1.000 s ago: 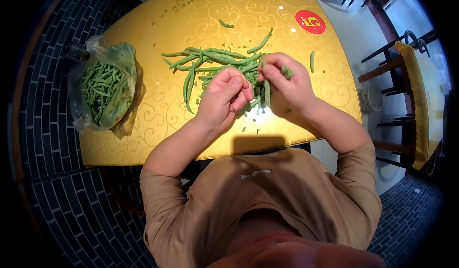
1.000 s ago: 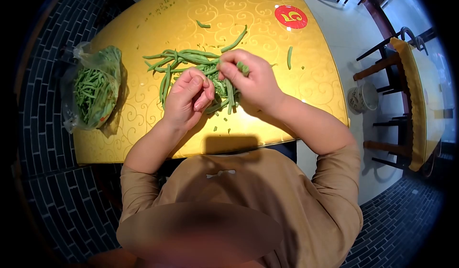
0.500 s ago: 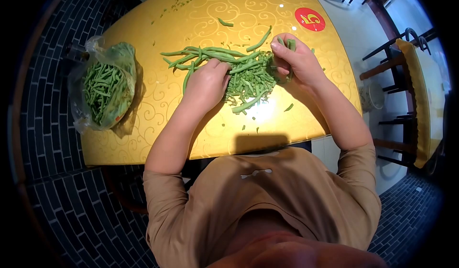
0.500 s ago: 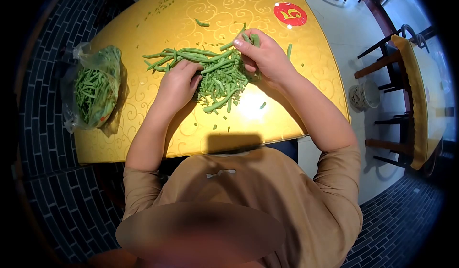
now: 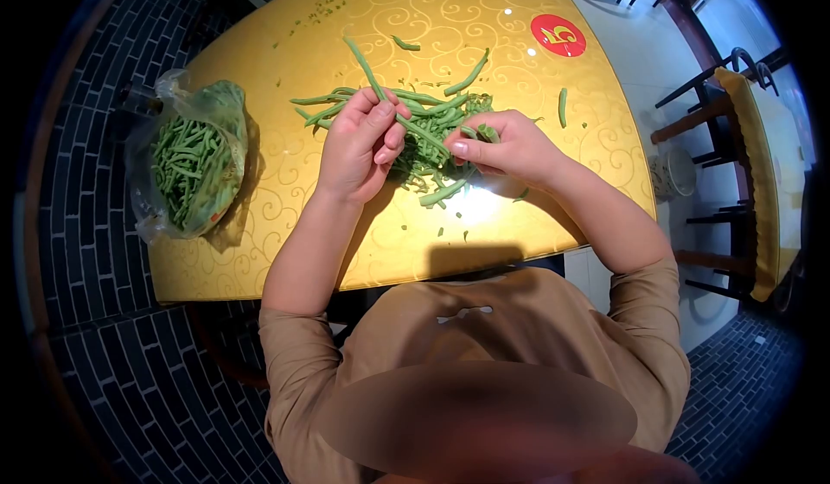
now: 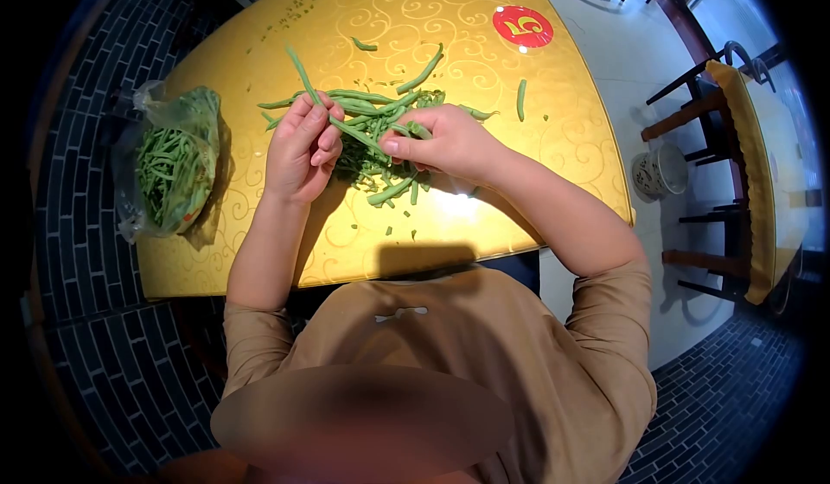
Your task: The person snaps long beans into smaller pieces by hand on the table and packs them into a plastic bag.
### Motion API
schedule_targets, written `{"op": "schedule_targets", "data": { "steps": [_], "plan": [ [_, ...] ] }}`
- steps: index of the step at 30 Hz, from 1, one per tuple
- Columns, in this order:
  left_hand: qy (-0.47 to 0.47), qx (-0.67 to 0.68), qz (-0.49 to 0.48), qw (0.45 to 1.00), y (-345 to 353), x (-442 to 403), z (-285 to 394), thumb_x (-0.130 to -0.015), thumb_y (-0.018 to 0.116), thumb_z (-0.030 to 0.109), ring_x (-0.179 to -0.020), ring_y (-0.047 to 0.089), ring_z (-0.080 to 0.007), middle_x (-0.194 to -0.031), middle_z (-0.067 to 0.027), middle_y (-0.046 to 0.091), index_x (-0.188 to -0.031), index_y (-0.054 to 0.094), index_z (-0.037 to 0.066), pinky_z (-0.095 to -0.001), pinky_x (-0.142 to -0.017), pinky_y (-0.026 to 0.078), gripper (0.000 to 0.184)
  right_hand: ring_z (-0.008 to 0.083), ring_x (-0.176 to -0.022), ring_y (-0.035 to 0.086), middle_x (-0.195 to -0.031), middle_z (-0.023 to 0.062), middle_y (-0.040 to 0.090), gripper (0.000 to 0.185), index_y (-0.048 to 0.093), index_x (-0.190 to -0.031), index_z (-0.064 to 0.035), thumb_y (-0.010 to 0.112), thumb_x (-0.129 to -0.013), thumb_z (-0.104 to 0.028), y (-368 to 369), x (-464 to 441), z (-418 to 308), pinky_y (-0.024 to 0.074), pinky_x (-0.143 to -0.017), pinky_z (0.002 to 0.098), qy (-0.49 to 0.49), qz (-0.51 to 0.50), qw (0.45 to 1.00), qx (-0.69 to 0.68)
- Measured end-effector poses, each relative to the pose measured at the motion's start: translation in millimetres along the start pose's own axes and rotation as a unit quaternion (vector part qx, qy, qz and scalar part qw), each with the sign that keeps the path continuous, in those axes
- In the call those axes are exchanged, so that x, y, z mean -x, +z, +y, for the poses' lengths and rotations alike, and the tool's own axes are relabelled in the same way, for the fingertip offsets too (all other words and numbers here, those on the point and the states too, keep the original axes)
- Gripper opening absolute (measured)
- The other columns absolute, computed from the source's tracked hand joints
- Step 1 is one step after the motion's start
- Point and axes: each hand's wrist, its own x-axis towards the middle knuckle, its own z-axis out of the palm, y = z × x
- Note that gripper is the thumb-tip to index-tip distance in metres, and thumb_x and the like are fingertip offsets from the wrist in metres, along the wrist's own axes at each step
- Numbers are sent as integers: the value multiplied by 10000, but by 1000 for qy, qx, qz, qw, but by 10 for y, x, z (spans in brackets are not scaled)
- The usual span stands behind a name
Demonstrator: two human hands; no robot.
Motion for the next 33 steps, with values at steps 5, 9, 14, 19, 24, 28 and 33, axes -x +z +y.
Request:
{"op": "schedule_targets", "data": {
  "steps": [5,9,14,19,24,28,33],
  "plan": [
    [-12,56,0,998,7,8,-21,-935,448,109,-603,420,-55,-896,-88,509,-974,480,25,-127,-422,343,97,63,-569,490,-715,10,597,244,639,-908,-16,642,-826,-246,-27,-43,136,399,-515,216,-84,3,991,101],
    [-19,63,34,997,44,4,-16,-932,464,132,-569,413,-62,-842,-77,529,-925,480,39,-152,-449,329,95,36,-536,465,-713,25,596,240,619,-932,18,613,-843,-205,-41,-6,37,364,-471,178,15,-45,991,-125],
    [-51,62,15,997,3,4,-33,-924,478,138,-585,428,-76,-793,-62,529,-919,516,34,-163,-468,333,110,30,-457,427,-707,49,599,227,600,-923,46,587,-848,-168,-113,-18,38,331,-421,158,40,-72,965,-250],
    [-99,43,-79,991,3,42,-162,-876,559,111,-670,517,-98,-774,-62,546,-936,552,37,-169,-499,351,95,37,-416,402,-698,73,604,207,598,-871,31,610,-835,-172,-111,-49,87,302,-378,165,45,-131,957,-254],
    [-134,-36,-113,984,92,103,-260,-852,588,87,-748,584,-125,-794,-67,576,-946,564,24,-177,-525,378,115,45,-470,443,-723,75,618,215,614,-829,7,669,-799,-199,-47,-34,141,355,-458,178,41,-98,982,-155],
    [-92,-41,-81,992,68,81,-220,-836,604,66,-740,576,-116,-800,-56,581,-963,563,17,-188,-577,423,142,75,-566,510,-723,39,612,208,628,-846,-3,623,-834,-210,-21,-44,171,410,-527,219,-2,-96,991,-93],
    [112,-235,-36,965,131,120,-227,-782,649,40,-726,576,-146,-817,-73,591,-925,578,19,-231,-640,465,162,92,-628,544,-699,46,596,209,626,-820,-29,567,-856,-226,-37,-33,108,435,-567,249,16,-59,998,15]
  ]
}}
